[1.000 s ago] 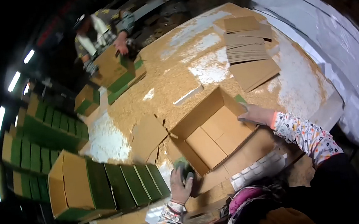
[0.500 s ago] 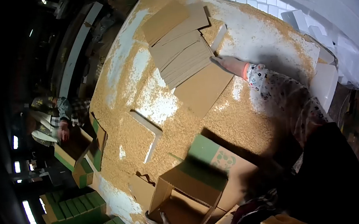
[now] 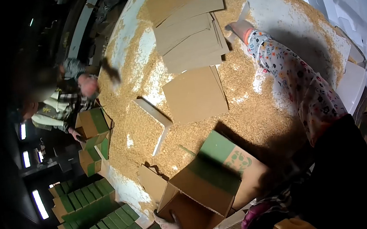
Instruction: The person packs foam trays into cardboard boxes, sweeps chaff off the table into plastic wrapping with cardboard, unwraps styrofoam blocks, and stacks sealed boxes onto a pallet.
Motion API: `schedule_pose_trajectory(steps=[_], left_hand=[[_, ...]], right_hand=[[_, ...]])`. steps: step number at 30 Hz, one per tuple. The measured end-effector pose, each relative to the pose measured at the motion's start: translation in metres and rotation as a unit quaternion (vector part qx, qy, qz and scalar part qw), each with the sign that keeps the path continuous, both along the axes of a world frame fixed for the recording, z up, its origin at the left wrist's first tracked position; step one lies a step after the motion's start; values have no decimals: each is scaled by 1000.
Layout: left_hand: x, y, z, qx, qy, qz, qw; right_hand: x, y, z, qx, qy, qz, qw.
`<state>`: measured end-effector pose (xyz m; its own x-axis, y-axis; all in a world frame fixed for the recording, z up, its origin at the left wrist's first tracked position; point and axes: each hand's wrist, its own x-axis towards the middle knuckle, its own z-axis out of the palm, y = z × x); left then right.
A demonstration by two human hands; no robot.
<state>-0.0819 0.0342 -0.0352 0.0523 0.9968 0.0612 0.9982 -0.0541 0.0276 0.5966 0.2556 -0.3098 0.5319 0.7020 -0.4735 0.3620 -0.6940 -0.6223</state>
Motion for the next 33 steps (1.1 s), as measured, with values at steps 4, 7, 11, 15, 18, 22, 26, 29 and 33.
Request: schedule_pose_trajectory(steps=[4, 7, 11, 15, 18, 22, 26, 29, 33], left_hand=[[-9, 3, 11, 19, 9, -3, 1000], [-8, -2, 1, 5, -9, 14, 1000], [-4, -1, 1, 18, -14, 4, 1000], [-10, 0, -1, 0, 28, -3, 1000], [-9, -3, 0, 0, 14, 22, 1000], [-22, -8, -14, 149, -103, -74, 981], [-45, 9, -50, 186, -299, 34, 935], [-45, 33, -51, 77, -671, 128, 726], [-77, 71, -106, 68, -519, -104, 846]], right_hand=[[-23, -86, 44, 162, 29, -80, 983], [-62, -174, 78, 317, 255, -292, 866], [-76, -236, 103, 357, 159, -358, 848], [-41, -222, 11, 369, -158, -19, 916], [-61, -244, 104, 283, -255, 69, 922], [-113, -293, 214, 414, 350, -154, 826], [-157, -337, 288, 388, 56, 149, 908], [-186, -324, 310, 470, -202, 317, 799], [-253, -305, 371, 420, -172, 476, 753]])
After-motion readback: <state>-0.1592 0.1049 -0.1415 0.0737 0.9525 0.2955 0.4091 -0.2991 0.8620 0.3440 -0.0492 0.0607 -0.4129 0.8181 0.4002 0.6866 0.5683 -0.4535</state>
